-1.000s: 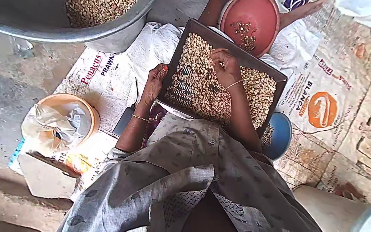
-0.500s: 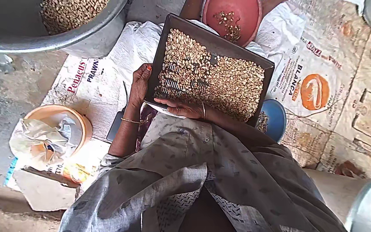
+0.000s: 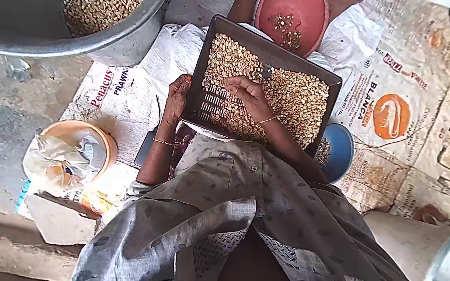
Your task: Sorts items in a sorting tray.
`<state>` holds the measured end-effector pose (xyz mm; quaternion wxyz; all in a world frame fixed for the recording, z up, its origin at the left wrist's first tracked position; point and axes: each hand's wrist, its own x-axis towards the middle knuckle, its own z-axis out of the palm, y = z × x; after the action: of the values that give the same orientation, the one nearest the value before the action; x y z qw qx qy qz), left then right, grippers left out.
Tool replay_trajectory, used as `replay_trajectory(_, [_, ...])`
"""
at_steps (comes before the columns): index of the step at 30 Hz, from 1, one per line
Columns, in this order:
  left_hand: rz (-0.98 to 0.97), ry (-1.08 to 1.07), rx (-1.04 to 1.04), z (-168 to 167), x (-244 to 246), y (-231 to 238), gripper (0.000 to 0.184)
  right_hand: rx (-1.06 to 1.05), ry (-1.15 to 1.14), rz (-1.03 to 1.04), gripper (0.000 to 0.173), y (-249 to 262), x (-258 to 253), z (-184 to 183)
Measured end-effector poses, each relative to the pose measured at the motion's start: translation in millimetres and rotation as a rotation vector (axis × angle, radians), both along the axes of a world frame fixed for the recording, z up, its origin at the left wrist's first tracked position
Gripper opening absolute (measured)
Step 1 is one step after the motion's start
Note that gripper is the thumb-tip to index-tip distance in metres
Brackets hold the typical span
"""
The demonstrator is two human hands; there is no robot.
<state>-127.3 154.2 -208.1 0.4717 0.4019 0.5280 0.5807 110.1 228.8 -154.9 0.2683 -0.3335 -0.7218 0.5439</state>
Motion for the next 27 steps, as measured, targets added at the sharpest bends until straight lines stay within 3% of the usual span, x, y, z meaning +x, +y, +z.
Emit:
replay_trajectory(4, [-0.006, 0.023, 0.007, 2, 0, 0, 0.034, 0.293, -0.224, 0.545, 0.034, -29, -16, -17])
replay_trajectory(8, [-0.003, 0.028, -0.013, 4, 0, -4, 0.034, 0.468, -0.304, 0.712, 0.032, -25, 4, -23])
replay_trajectory(12, [-0.013, 0.023, -0.004, 4, 0, -2, 0.034, 0.441, -0.418, 0.736, 0.018, -15, 59, -12])
replay_trajectory(14, [-0.017, 0.020, -0.006, 4, 1, -1, 0.033, 0.255, -0.551, 0.700, 0.013, -4, 85, 9])
replay_trajectory(17, [-0.016, 0.012, 0.007, 2, 0, 0, 0.034, 0.052, -0.738, 0.461, 0.012, 20, 108, 42])
replay_trajectory(19, [-0.016, 0.013, 0.009, 2, 0, -1, 0.033, 0.110, -0.677, 0.253, 0.018, 33, 106, 46])
replay_trajectory(22, [-0.021, 0.023, 0.002, 2, -1, -1, 0.033, 0.256, -0.554, -0.026, 0.024, 45, 64, 27])
replay_trajectory(27, [-0.011, 0.017, -0.001, 3, 0, -2, 0.034, 0.395, -0.797, 0.024, 0.027, 54, -6, -1])
